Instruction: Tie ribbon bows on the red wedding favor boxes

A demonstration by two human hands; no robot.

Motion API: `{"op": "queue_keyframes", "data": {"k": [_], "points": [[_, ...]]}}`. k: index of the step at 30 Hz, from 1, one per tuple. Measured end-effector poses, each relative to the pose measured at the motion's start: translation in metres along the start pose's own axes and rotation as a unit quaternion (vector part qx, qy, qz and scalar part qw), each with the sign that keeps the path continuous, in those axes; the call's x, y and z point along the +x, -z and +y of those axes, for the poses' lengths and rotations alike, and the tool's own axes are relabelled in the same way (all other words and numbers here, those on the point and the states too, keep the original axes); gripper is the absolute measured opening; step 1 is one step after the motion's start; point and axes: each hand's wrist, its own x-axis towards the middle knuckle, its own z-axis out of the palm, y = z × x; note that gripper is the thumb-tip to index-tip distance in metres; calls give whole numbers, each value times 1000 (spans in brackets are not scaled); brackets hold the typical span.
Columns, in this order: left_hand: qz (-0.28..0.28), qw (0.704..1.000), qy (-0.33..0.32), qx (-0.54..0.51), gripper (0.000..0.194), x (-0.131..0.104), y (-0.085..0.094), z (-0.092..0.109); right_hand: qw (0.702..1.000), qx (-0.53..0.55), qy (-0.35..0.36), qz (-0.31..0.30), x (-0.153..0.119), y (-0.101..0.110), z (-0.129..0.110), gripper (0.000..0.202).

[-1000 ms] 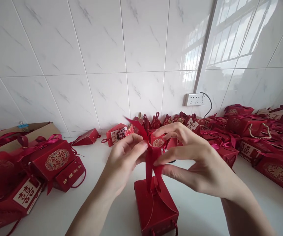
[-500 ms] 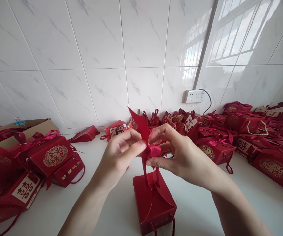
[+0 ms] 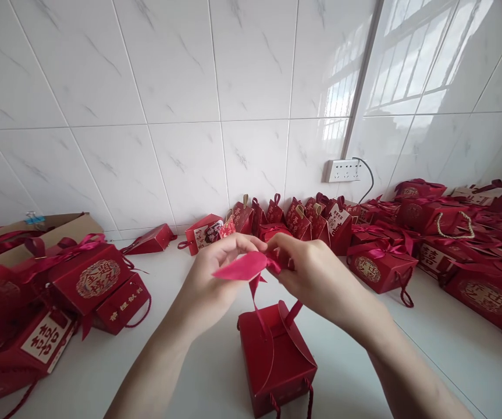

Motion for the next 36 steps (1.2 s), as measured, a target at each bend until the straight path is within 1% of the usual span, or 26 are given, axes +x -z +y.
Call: {"op": "queue_keyframes", "data": {"k": [2, 4, 7, 8, 10, 11, 12, 14, 16, 18, 19, 21, 23, 25, 27, 29, 32, 34, 36], "points": [[8, 1000, 3, 12, 19, 1, 0, -1, 999, 30, -16, -32, 1, -1, -2, 27], [6, 1000, 7, 16, 19, 2, 1, -2, 993, 104, -26, -56, 1, 1, -3, 24], [4, 1000, 13, 11, 15, 2, 1, -2, 983, 176, -6, -52, -2, 9, -2, 11], [6, 1000, 14, 6, 15, 2, 1, -3, 979, 195, 7, -52, -3, 12, -1, 10], [15, 1000, 14, -5, 17, 1, 0, -4, 966, 252, 24, -61, -5, 18, 2, 26], [19, 1000, 13, -10, 18, 1, 0, -5, 957, 283, 27, -65, -6, 20, 3, 31], [22, 1000, 13, -16, 18, 1, 0, -6, 949, 307, 30, -60, -6, 20, 4, 31], [21, 999, 14, -30, 18, 2, -1, -7, 947, 319, 35, -13, -6, 19, 4, 24], [7, 999, 14, -46, 18, 2, -2, -7, 950, 304, 41, 66, -5, 15, 3, 21], [0, 999, 4, -43, 18, 3, -3, -7, 944, 294, 40, 141, -2, 10, 2, 25], [3, 999, -6, -33, 17, 3, -3, -7, 939, 298, 38, 170, -1, 8, 2, 28], [20, 999, -23, -11, 14, 2, -3, -8, 924, 322, 36, 205, 1, 5, 2, 30], [28, 999, -32, -18, 11, 2, -3, -8, 910, 352, 39, 213, 2, 3, 1, 32], [13, 997, -38, -68, 7, 1, -4, -8, 905, 368, 40, 212, 2, 3, 1, 31], [-13, 990, -46, -136, 6, 0, -7, -7, 904, 369, 39, 213, 1, 3, -1, 28], [-47, 979, -57, -190, 10, 0, -8, -6, 904, 365, 35, 218, 0, 2, -2, 26], [-102, 966, -69, -225, 8, -1, -7, -3, 907, 360, 31, 217, -2, 4, -3, 25], [-124, 961, -57, -241, 6, -1, -5, 0, 911, 344, 32, 223, -3, 6, -3, 25], [-121, 961, -29, -247, 17, -1, -2, 3, 914, 325, 35, 240, -4, 8, -2, 24]]}}
